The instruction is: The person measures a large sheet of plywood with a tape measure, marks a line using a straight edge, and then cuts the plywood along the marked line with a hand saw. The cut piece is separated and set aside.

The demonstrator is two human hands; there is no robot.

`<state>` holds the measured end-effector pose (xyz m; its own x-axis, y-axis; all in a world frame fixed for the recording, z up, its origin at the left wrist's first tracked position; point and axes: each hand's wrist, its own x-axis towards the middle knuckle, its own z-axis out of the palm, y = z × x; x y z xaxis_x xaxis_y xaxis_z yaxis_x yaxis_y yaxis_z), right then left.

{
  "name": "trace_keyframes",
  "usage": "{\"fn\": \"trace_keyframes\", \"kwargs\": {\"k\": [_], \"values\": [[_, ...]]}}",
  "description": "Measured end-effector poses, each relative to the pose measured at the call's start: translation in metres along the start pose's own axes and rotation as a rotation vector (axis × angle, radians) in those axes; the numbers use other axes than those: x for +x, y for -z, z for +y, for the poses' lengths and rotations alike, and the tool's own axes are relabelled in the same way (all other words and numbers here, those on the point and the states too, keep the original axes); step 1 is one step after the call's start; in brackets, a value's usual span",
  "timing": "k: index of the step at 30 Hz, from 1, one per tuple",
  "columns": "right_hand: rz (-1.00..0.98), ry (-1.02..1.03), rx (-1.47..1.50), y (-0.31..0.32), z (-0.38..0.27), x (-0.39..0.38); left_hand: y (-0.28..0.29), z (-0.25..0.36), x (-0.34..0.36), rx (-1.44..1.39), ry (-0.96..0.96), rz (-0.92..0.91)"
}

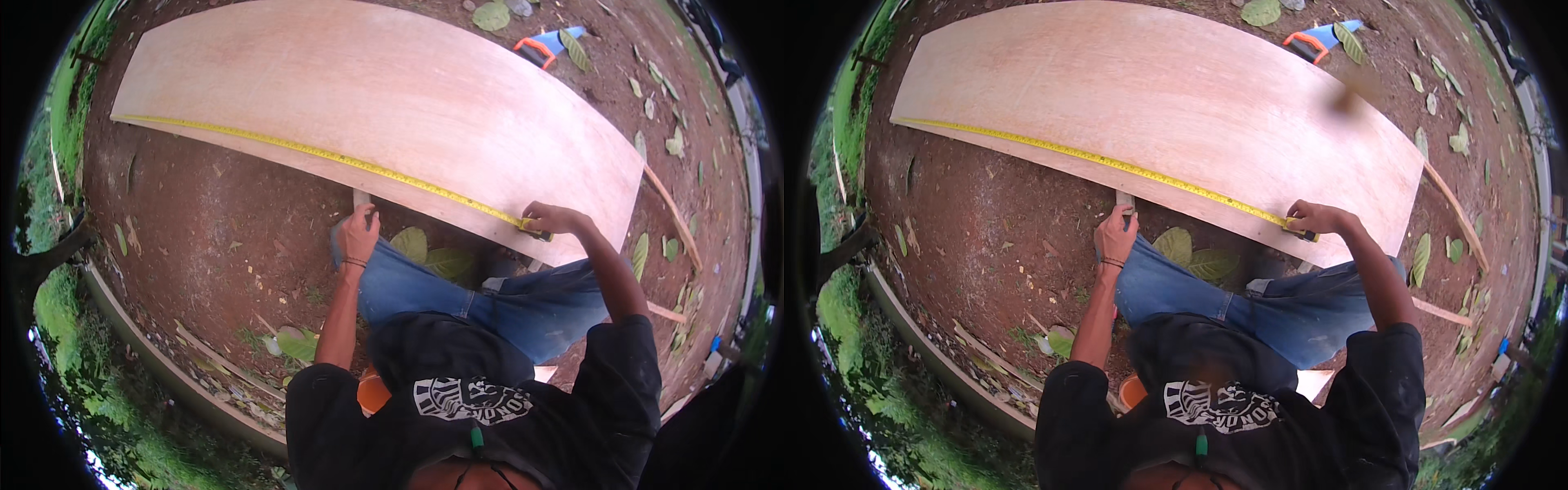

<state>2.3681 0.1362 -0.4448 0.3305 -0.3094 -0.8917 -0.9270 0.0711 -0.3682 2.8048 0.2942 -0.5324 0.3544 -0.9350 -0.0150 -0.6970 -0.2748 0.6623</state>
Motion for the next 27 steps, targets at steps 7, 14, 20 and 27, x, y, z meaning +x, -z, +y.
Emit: {"fn": "trace_keyframes", "kwargs": {"k": [7,14,20,27], "values": [[0.054,-0.101,0.185,0.014,0.127,-0.105,-0.059,0.122,0.017,0.104,-0.358,-0.346],[0.520,-0.030,0.446,-0.080,0.279,-0.124,-0.111,0.148,0.004,0.137,-0.416,-0.528],[0.857,-0.085,0.430,-0.131,0.330,-0.137,-0.127,0.153,-0.001,0.177,-0.371,-0.631],[0.903,-0.187,0.759,-0.146,0.377,-0.160,-0.129,0.159,0.009,0.087,-0.335,-0.757]]}}
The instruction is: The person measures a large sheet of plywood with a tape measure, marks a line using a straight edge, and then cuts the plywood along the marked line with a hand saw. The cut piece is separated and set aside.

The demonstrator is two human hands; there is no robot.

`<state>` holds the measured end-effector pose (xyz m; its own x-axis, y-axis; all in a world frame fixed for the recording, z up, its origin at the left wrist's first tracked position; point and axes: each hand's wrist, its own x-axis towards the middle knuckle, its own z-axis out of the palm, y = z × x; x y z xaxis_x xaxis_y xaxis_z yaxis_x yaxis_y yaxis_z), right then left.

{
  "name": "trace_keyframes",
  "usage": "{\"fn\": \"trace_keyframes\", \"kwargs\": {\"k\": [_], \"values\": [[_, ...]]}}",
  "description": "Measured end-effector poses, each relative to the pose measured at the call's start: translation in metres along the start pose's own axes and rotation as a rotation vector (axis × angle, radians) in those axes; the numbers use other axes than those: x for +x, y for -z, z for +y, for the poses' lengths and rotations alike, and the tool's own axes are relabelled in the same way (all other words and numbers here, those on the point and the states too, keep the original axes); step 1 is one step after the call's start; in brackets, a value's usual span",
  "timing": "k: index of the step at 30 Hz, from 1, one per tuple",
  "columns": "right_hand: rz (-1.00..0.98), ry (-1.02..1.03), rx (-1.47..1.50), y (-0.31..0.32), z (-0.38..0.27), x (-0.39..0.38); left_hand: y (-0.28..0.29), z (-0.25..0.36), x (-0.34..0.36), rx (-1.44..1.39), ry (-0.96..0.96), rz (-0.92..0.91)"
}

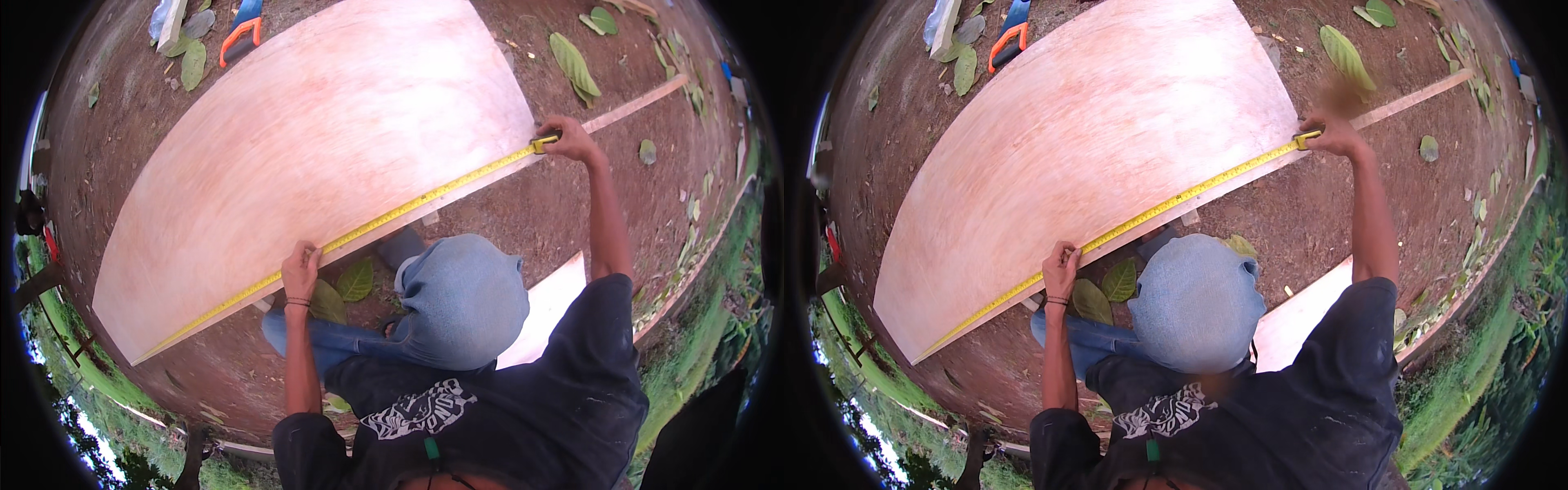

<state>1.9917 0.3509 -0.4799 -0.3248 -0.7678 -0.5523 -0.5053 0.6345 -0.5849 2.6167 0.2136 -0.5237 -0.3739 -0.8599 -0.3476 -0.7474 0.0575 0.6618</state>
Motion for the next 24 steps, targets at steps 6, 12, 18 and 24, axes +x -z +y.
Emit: {"fn": "trace_keyframes", "kwargs": {"k": [6,12,18,24], "values": [[0.102,0.167,-0.137,-0.008,0.000,-0.005,0.002,-0.006,-0.004,0.002,0.010,-0.007],[0.178,0.114,-0.293,-0.001,0.004,-0.010,-0.004,-0.009,-0.004,0.006,0.003,0.034],[0.216,0.087,-0.321,-0.009,-0.003,-0.007,-0.002,-0.007,-0.008,0.001,0.029,0.035],[0.242,0.060,-0.382,-0.005,0.010,-0.009,-0.002,-0.011,-0.006,0.004,0.044,0.043]]}}
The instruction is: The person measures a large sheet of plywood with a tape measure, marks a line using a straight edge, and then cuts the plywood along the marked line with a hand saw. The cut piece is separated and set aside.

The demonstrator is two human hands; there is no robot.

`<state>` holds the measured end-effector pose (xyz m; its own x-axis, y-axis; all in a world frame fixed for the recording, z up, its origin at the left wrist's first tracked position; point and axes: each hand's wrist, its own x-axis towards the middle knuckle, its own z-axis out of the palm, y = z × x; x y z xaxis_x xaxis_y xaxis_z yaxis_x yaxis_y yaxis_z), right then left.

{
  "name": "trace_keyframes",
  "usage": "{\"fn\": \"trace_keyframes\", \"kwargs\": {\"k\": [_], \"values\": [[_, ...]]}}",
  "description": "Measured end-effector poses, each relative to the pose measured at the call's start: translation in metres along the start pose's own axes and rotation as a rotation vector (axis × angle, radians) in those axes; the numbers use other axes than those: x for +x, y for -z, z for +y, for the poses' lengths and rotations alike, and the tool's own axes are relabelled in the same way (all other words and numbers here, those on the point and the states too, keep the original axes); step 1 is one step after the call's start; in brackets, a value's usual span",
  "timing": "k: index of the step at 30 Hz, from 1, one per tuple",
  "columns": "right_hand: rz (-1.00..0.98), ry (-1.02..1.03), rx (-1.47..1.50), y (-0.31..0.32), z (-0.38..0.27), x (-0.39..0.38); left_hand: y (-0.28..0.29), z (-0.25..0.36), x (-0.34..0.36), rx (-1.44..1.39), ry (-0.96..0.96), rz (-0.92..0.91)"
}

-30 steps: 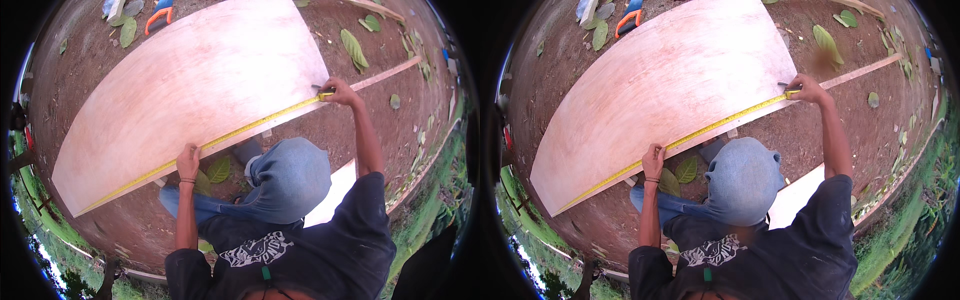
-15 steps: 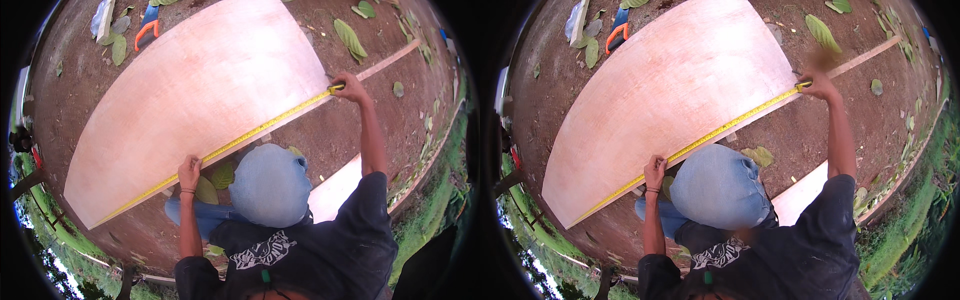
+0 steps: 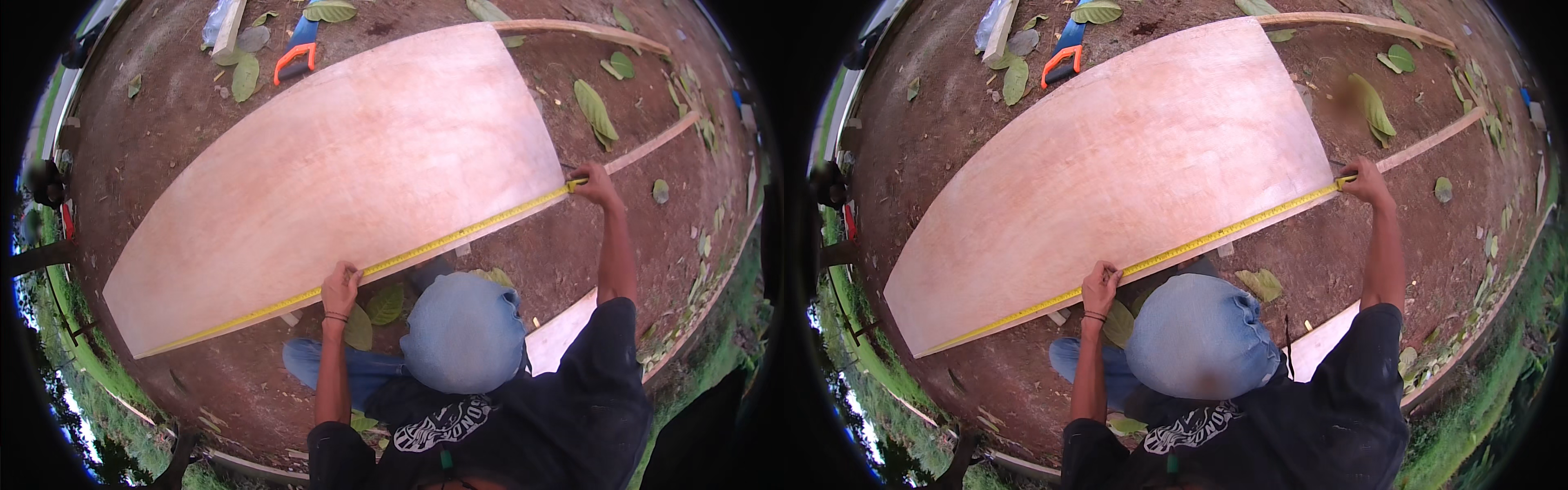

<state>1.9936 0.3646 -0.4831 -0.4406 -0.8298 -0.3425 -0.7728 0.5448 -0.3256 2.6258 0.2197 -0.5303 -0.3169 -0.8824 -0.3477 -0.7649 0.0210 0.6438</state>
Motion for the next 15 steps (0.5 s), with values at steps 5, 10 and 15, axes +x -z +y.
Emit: {"fn": "trace_keyframes", "kwargs": {"k": [5,10,15], "values": [[-0.070,-0.066,0.081,-0.008,0.027,0.005,-0.009,-0.010,0.003,-0.008,-0.035,-0.006],[-0.065,-0.033,0.104,-0.017,0.020,-0.002,0.000,-0.003,0.002,-0.012,-0.026,-0.044],[0.033,-0.036,0.140,-0.023,0.015,-0.012,-0.003,-0.007,0.001,0.025,-0.069,-0.045]]}}
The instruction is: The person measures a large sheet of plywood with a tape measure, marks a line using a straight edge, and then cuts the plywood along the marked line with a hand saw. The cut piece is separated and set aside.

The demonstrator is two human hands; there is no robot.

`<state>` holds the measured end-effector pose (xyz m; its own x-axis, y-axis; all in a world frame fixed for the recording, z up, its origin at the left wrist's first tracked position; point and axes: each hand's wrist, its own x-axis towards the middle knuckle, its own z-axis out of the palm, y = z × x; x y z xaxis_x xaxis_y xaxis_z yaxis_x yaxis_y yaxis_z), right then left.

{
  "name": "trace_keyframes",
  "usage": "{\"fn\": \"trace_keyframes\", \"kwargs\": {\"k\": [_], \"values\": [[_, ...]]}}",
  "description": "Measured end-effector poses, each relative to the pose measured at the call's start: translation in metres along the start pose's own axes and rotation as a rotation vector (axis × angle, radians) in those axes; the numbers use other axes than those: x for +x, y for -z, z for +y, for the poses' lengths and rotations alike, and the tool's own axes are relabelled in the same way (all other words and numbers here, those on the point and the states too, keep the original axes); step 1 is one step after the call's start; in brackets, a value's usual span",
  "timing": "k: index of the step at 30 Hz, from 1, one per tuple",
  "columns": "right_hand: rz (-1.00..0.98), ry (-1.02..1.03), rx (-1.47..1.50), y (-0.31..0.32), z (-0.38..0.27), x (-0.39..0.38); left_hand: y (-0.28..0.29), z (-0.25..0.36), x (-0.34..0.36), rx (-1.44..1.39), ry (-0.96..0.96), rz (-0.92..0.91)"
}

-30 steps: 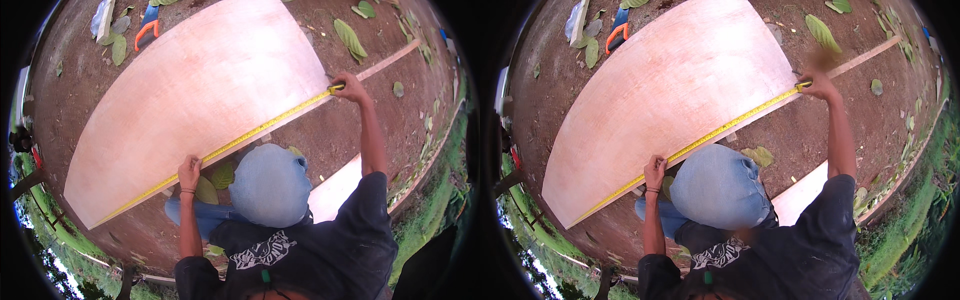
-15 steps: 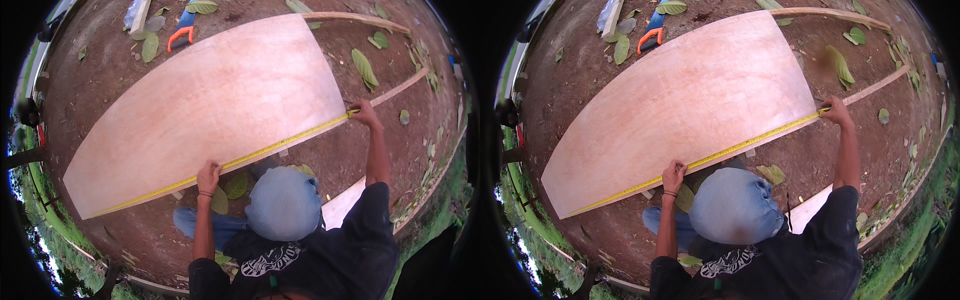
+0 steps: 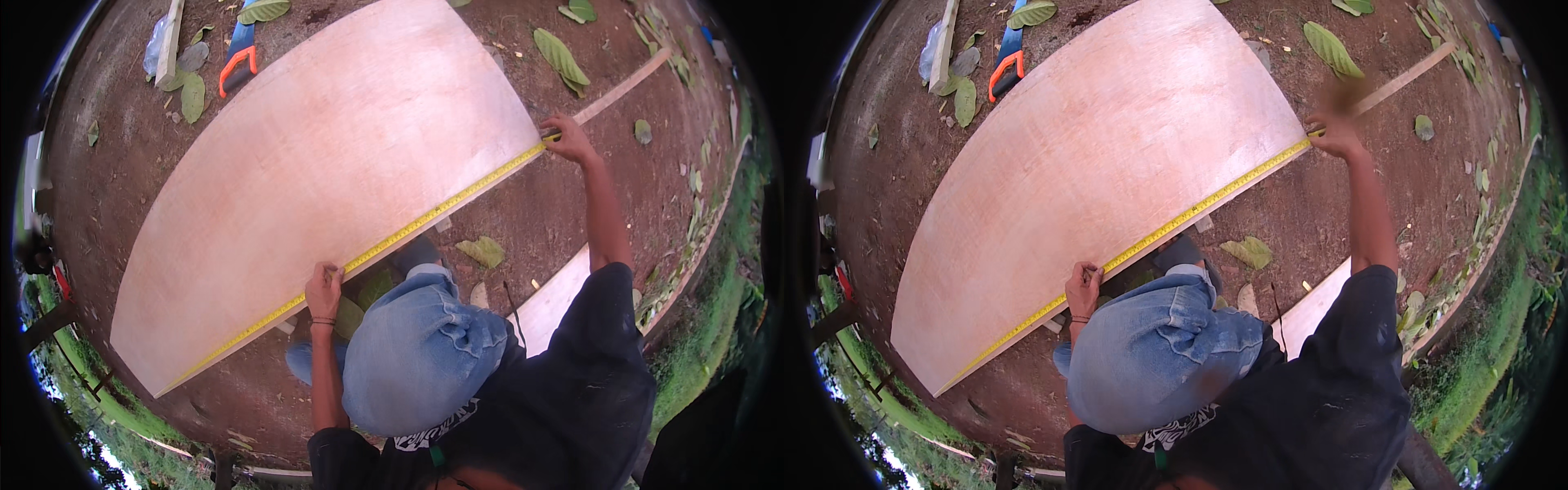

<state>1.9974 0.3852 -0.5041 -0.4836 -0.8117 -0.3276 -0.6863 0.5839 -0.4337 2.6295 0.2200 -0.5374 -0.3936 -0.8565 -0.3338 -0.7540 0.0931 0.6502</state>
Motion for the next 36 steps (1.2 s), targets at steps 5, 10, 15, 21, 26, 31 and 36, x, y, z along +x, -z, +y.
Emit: {"fn": "trace_keyframes", "kwargs": {"k": [5,10,15,21,26,31,36], "values": [[0.344,0.066,-0.275,-0.017,-0.022,-0.014,0.006,0.002,-0.002,0.004,-0.011,-0.040],[0.620,-0.095,-0.216,-0.051,-0.061,-0.065,0.021,0.008,0.005,0.191,-0.058,-0.185],[0.312,-0.184,-0.020,-0.132,-0.043,-0.193,0.049,-0.007,0.032,0.276,0.027,-0.136],[-0.511,-0.595,0.181,-0.156,0.028,-0.375,0.032,-0.008,0.043,0.255,0.068,-0.106],[-0.081,-0.699,0.284,-0.144,0.027,-0.460,0.047,-0.019,0.054,0.336,-0.027,-0.197],[0.236,-0.521,0.387,-0.144,-0.003,-0.457,0.043,-0.027,0.063,0.442,-0.049,-0.200],[0.195,-0.293,0.449,-0.113,-0.049,-0.386,0.024,-0.032,0.067,0.337,-0.011,-0.104]]}}
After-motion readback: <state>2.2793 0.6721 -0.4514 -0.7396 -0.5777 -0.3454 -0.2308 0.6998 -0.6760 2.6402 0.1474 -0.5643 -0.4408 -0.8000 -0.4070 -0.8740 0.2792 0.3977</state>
